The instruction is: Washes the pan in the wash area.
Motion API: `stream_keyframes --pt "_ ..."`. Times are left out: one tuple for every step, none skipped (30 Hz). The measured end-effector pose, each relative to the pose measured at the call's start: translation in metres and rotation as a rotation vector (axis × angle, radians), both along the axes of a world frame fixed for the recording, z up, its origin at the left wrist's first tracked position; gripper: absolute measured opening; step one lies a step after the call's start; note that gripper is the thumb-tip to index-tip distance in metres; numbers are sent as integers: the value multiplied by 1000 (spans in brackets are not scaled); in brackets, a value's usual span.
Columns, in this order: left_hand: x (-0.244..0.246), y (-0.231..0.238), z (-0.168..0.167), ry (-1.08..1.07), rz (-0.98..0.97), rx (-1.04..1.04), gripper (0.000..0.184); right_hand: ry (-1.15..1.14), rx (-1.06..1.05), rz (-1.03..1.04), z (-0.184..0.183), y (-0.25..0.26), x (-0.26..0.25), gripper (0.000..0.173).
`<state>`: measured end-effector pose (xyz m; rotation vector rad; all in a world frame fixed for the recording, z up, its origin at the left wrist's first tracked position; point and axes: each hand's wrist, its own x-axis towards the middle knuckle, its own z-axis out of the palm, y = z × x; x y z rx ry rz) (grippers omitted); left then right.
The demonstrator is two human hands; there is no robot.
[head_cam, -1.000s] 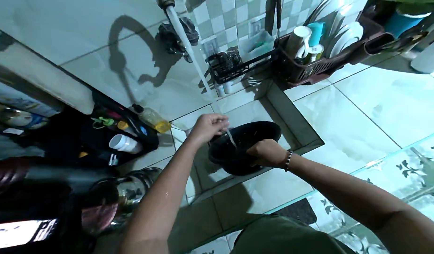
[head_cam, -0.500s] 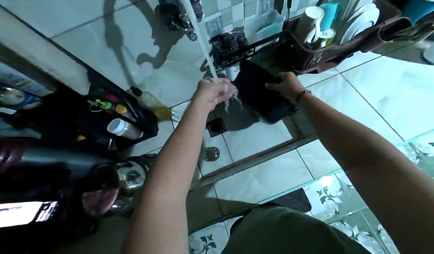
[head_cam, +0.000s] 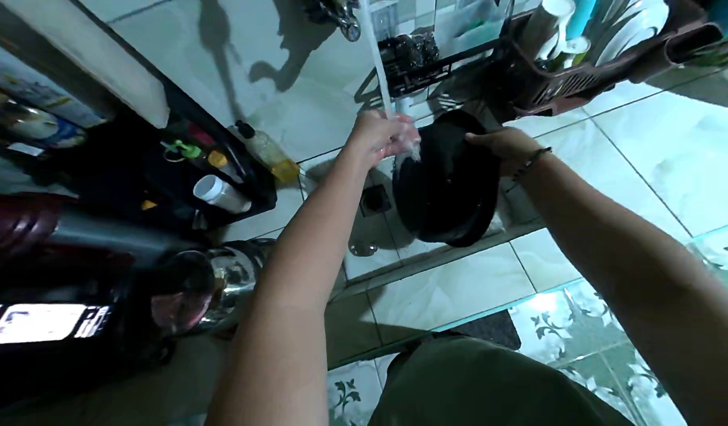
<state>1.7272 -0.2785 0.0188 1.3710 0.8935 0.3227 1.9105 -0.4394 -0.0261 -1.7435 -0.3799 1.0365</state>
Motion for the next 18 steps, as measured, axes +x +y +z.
stream_keyframes --pt "-2 0 2 -6 -9 4 29 30 24 30 0 8 -16 41" --pt "-5 1 4 -4 -21 12 28 58 53 69 0 15 -30 41" --pt "-8 1 5 3 -30 27 28 80 81 108 -1 23 -43 43" --pt "-12 -1 8 16 -43 53 27 91 105 147 -4 32 -53 43" --pt "-16 -3 10 36 -64 89 27 93 127 184 -5 40 -63 43" --pt "-21 -4 12 54 -85 124 28 88 139 215 -5 46 -72 43" --pt "-26 -5 12 69 -97 167 28 82 147 241 -4 51 -79 45" --pt "-32 -6 12 76 -106 201 28 75 153 261 -4 54 -84 48" --pt "-38 -6 10 77 -104 226 28 60 159 283 -3 57 -89 51" --pt "-45 -6 8 84 -95 254 27 34 161 322 -2 59 -91 53" --pt "-54 -7 6 98 -90 289 25 -12 156 370 -1 59 -94 55" --pt "-64 -8 4 123 -98 331 23 -71 143 429 1 59 -97 57" --pt "-76 -9 -1 153 -113 390 21 -142 127 496 4 57 -100 58" --pt "-90 -10 -7 189 -141 463 21 -223 104 561 6 56 -104 58" --pt "-105 -11 -16 226 -171 548 22 -310 75 621 7 56 -108 58" --pt "-123 -15 -28 256 -200 624 24 -396 40 681 8 55 -113 57" --pt "-141 -21 -41 284 -230 677 26 -479 10 741 9 55 -118 55" --pt "-160 -30 -57 311 -259 705 28 -560 -11 802 9 54 -123 53"
